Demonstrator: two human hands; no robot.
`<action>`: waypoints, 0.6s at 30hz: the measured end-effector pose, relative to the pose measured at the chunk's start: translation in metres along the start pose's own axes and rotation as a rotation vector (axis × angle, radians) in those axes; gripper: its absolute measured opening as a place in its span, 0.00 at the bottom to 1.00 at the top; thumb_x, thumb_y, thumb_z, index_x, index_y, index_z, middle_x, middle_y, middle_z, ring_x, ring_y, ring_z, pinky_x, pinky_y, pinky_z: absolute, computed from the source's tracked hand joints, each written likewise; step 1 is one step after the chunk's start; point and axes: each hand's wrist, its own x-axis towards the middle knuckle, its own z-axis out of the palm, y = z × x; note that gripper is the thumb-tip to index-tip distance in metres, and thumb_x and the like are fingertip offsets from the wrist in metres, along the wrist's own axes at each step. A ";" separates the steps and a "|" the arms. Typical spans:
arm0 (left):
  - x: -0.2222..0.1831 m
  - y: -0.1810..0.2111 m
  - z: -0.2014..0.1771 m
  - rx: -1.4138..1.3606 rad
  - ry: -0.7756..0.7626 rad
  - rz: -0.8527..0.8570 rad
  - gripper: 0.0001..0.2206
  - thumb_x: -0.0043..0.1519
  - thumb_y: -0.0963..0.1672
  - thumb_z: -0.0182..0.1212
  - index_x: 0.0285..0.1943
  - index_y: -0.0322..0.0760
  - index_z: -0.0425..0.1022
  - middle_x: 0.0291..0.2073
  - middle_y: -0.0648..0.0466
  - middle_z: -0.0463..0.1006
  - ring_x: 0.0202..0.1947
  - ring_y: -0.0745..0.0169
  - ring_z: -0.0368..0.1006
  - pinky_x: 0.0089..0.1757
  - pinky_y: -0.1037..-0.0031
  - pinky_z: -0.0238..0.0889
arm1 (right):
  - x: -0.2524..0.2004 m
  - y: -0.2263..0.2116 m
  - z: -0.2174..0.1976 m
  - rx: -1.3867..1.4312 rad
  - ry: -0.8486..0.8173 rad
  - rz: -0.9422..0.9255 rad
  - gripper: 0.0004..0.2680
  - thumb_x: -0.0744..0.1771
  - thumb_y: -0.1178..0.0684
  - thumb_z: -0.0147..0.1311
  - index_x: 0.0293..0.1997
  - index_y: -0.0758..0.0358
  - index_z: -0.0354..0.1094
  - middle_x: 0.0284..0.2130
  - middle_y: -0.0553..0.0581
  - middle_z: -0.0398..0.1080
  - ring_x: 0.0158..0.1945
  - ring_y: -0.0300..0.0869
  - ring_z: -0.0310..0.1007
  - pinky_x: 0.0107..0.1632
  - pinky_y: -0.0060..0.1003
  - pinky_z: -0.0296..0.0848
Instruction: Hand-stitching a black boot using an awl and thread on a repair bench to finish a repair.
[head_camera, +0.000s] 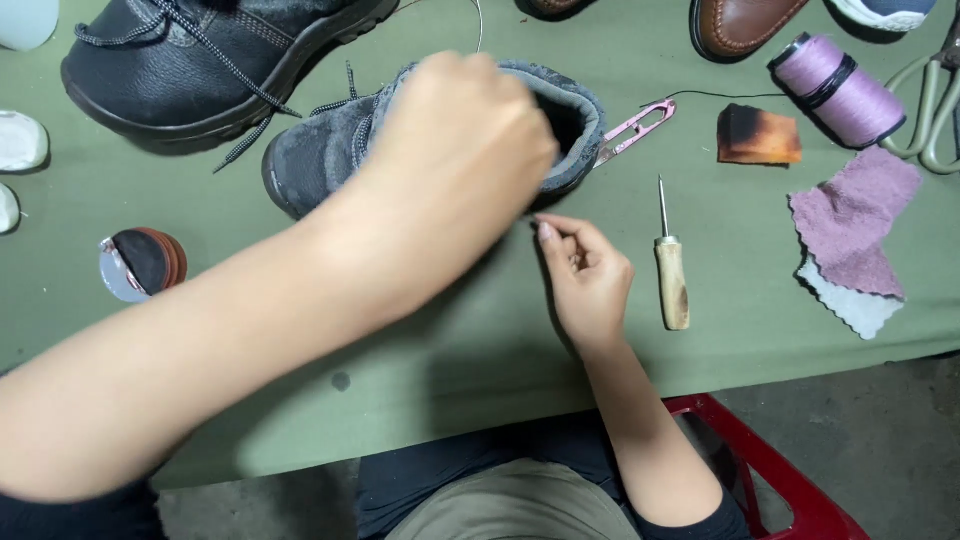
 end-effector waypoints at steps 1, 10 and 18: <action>-0.016 -0.007 -0.005 0.027 0.110 -0.038 0.06 0.53 0.44 0.64 0.26 0.58 0.76 0.24 0.64 0.76 0.27 0.58 0.74 0.29 0.70 0.61 | -0.002 -0.002 -0.001 -0.085 -0.055 -0.025 0.06 0.70 0.53 0.57 0.48 0.59 0.79 0.19 0.40 0.58 0.25 0.27 0.53 0.34 0.23 0.58; -0.153 0.024 -0.010 0.100 -0.289 -0.173 0.08 0.49 0.43 0.60 0.29 0.54 0.66 0.20 0.62 0.69 0.24 0.57 0.69 0.28 0.67 0.57 | -0.046 -0.012 -0.017 -0.408 -0.453 -0.464 0.10 0.70 0.54 0.54 0.56 0.59 0.74 0.47 0.53 0.80 0.46 0.40 0.82 0.47 0.35 0.79; -0.090 0.032 -0.036 -0.361 0.139 0.030 0.04 0.59 0.43 0.55 0.33 0.49 0.66 0.27 0.57 0.65 0.28 0.56 0.63 0.31 0.66 0.54 | -0.062 -0.041 -0.039 -0.370 -0.864 -0.513 0.07 0.70 0.51 0.54 0.50 0.58 0.71 0.38 0.53 0.72 0.37 0.46 0.76 0.33 0.40 0.70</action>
